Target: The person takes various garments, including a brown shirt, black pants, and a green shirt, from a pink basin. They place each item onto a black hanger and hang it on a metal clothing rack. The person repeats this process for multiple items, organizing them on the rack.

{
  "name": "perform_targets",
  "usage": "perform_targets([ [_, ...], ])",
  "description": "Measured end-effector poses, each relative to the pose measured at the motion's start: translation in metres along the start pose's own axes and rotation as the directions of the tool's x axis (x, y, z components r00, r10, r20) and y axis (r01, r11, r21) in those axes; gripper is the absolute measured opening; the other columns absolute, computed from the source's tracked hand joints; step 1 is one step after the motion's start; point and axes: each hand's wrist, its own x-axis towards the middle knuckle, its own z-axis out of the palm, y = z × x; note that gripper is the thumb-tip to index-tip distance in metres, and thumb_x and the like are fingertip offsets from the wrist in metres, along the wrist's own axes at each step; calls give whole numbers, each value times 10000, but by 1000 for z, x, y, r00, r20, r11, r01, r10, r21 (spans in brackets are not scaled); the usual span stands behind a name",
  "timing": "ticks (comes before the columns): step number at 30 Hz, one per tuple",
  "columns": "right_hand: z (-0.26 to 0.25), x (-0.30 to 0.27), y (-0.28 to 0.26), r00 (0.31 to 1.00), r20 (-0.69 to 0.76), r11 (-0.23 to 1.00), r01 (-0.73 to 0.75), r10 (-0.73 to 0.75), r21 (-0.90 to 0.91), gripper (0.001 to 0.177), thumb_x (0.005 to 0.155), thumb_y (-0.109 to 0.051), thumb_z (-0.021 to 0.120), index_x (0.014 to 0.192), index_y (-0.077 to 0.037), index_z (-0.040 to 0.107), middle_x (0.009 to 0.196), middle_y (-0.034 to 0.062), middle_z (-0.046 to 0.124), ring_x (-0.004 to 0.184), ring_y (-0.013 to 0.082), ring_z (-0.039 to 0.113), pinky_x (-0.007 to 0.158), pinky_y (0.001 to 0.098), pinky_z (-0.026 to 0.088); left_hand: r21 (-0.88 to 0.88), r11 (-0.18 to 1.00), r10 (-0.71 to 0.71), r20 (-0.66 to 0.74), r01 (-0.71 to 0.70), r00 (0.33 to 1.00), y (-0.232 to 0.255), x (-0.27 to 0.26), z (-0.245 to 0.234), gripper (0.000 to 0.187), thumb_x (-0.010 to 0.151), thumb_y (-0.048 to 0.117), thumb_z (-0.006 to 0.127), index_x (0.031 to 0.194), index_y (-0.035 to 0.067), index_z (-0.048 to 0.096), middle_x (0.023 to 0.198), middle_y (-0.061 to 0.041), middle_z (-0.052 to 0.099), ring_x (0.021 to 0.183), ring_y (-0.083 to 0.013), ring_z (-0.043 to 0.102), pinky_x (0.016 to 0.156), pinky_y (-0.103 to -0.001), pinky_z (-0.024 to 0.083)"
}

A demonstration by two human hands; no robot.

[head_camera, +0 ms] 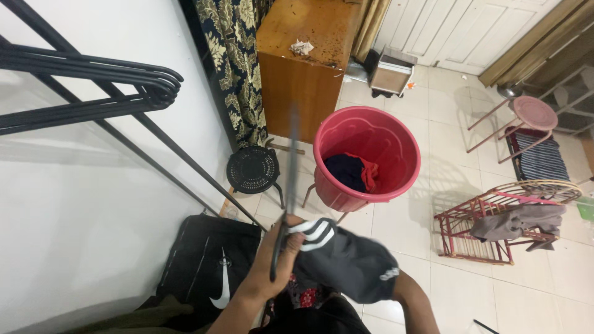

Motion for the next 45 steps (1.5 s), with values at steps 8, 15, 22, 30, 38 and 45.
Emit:
perform_targets([
  [8,-59,-43,-132,873,-478,994,113,-95,9,751,796,-166,797,1458,-89,450,1384,140,569,1230,274,598,1010,400,495,239,970,-168,496,53,852,20,8,19,344,1045,331,571,1184,22,634,972,-173,692,930,-290,634,896,-404,465],
  [15,-97,-16,-185,844,-429,614,531,-322,584,1013,765,-158,882,1571,-194,269,1523,172,434,1281,342,552,1061,455,469,317,945,-171,700,-87,693,34,20,27,658,947,233,728,1443,-17,375,1313,-245,556,1237,-367,568,1027,-446,453],
  [22,-109,7,-173,619,-465,770,436,-632,-466,682,675,-244,891,1255,-103,560,1447,253,418,1324,441,422,1030,502,409,344,903,-29,643,-255,766,48,36,34,464,870,56,679,1309,25,530,1249,-185,606,1136,-332,639,934,-405,504],
  [30,-148,13,-126,977,3,972,214,-214,-99,180,822,-228,760,819,-48,765,696,121,752,654,267,714,643,367,564,677,730,-70,212,-95,975,40,62,52,412,871,112,693,1241,53,523,844,-131,712,809,-348,698,709,-441,520],
  [38,-135,-8,-154,964,209,973,195,-166,-123,507,740,-363,876,1115,-96,664,952,113,754,903,293,716,797,405,542,616,693,27,497,-375,867,40,82,73,270,740,65,759,997,123,698,807,-66,694,890,-268,666,874,-416,480],
  [45,-115,13,-110,948,312,996,46,-69,82,332,992,-289,673,874,20,708,682,127,656,675,191,590,643,347,496,728,437,213,487,-528,847,11,105,90,247,703,195,832,912,155,709,938,-20,710,1096,-291,605,1109,-665,229],
])
